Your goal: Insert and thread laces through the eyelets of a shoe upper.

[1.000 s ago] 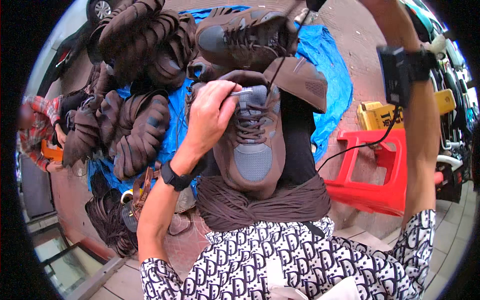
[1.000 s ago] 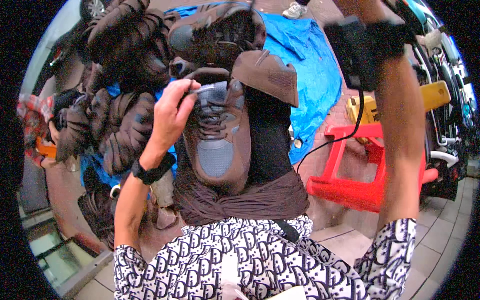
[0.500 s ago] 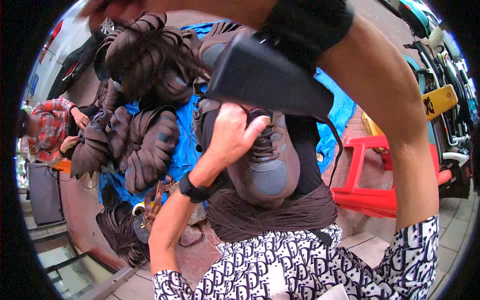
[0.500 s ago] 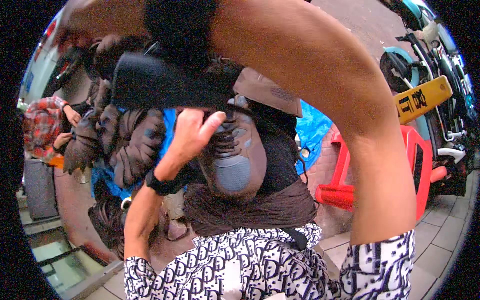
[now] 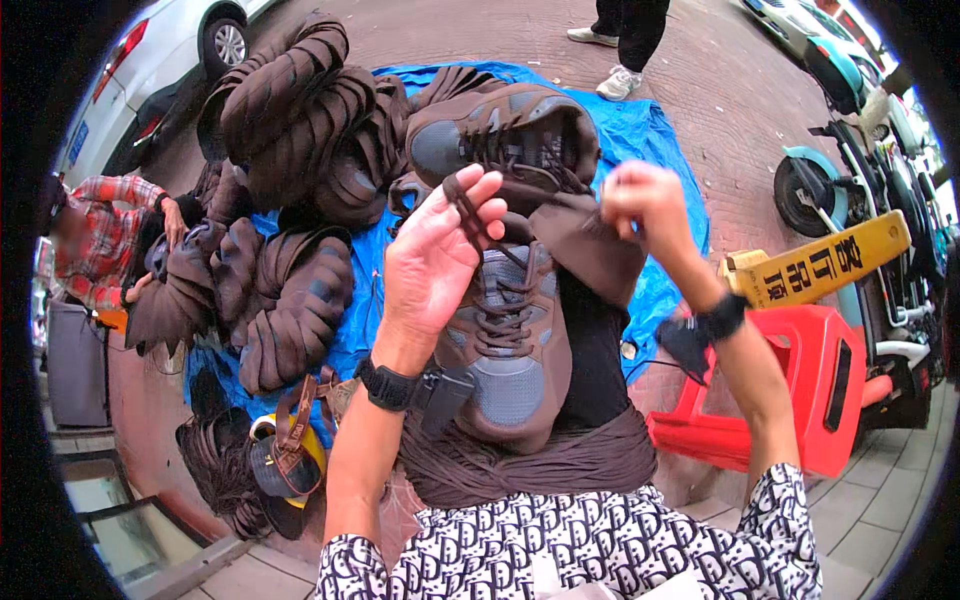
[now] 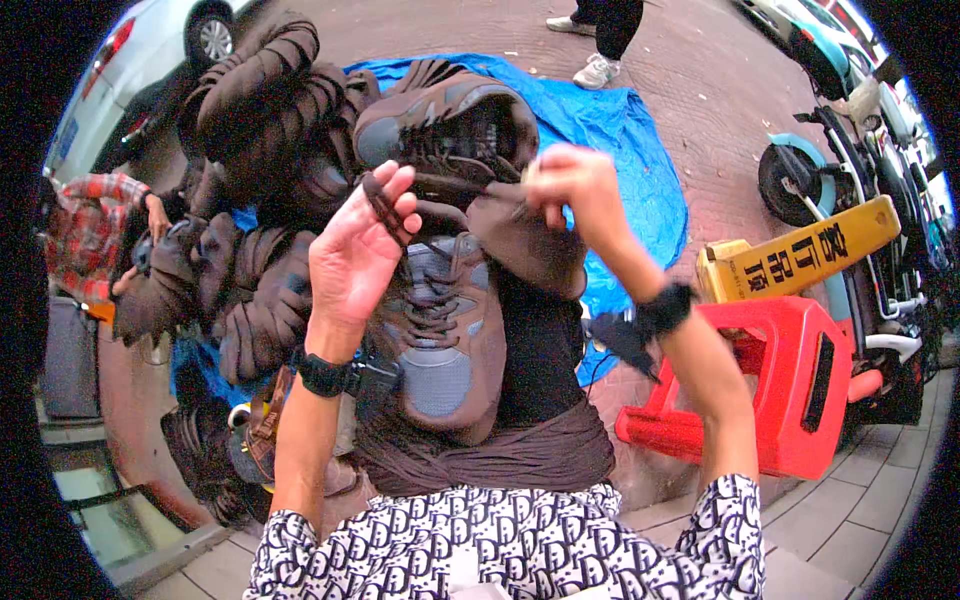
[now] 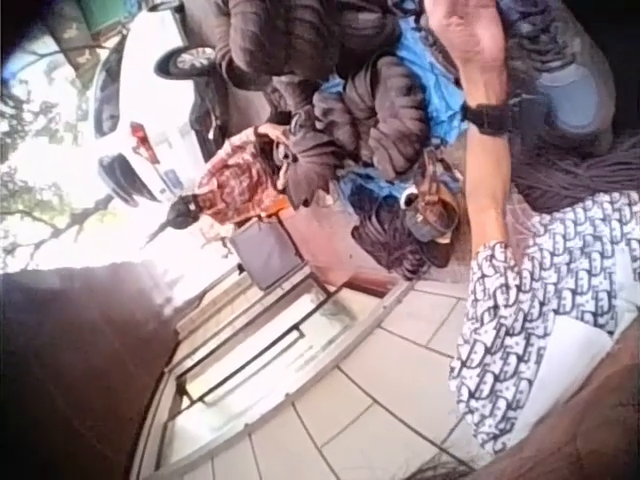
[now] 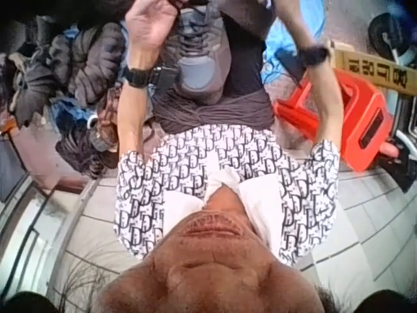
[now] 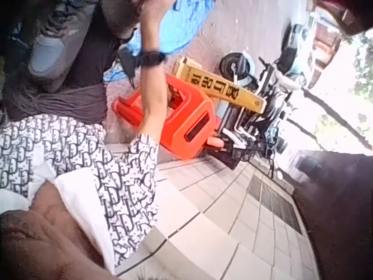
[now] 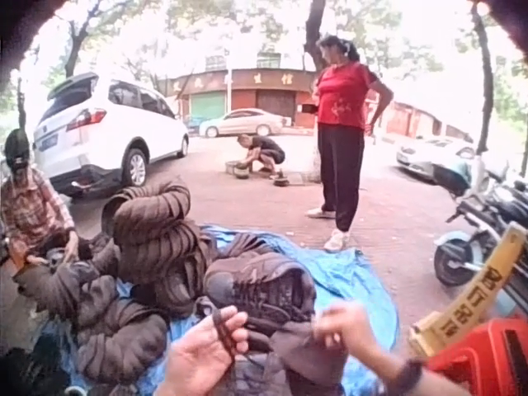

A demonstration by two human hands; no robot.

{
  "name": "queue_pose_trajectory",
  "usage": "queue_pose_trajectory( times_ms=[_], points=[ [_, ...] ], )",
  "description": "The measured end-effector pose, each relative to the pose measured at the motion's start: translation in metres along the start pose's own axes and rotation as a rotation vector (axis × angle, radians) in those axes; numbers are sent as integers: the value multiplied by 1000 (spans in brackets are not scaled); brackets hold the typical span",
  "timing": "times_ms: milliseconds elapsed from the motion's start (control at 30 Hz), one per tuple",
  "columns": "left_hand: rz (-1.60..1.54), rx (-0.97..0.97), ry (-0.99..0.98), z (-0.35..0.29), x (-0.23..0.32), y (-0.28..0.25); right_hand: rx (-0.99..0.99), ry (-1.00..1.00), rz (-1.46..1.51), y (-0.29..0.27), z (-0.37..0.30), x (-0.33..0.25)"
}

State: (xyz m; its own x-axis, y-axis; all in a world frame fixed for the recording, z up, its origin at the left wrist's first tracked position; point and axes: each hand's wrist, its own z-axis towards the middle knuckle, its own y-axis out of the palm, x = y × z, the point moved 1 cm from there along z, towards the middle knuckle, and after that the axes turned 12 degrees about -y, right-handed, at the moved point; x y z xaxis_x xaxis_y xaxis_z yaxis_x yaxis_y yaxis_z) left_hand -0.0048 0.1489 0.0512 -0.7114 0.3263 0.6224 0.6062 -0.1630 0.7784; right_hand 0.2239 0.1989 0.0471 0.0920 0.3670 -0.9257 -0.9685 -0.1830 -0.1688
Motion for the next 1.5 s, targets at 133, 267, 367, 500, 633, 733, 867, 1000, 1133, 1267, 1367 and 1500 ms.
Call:
queue_pose_trajectory(
  times_ms=[133, 267, 367, 500, 633, 733, 867, 1000, 1133, 1267, 1367, 1500],
  points=[
    [643, -110, 92, 1, -2, 8, -353, -619, -233, 45, -44, -47],
    [1272, 76, 231, -10, -7, 18, -295, -712, -128, 69, -27, -64],
    [1000, 36, 218, -11, -9, 13, -378, -593, 18, 64, -15, -68],
    [1399, -35, 184, -18, -5, 11, -311, -252, 211, 68, 0, -82],
    [846, -44, 6, -9, -6, 14, -285, -243, 234, 67, 15, -90],
    [671, -91, -47, -5, -5, 4, -322, -274, 175, 65, 15, -81],
    [684, -10, -86, -7, -4, 9, -268, -297, 101, 45, 1, -74],
    [712, -15, -84, -5, -7, 9, -427, -544, -358, 43, 10, -72],
    [707, 31, -86, -9, -6, 4, -546, -828, -787, 37, 5, -66],
    [690, -12, -73, -6, -9, 3, -453, -659, -562, 37, -15, -53],
    [700, -10, -71, -3, -9, -1, -448, -541, -389, 42, -24, -54],
    [708, 4, -13, -4, -10, -2, -445, -428, -346, 46, -29, -54]
  ],
)
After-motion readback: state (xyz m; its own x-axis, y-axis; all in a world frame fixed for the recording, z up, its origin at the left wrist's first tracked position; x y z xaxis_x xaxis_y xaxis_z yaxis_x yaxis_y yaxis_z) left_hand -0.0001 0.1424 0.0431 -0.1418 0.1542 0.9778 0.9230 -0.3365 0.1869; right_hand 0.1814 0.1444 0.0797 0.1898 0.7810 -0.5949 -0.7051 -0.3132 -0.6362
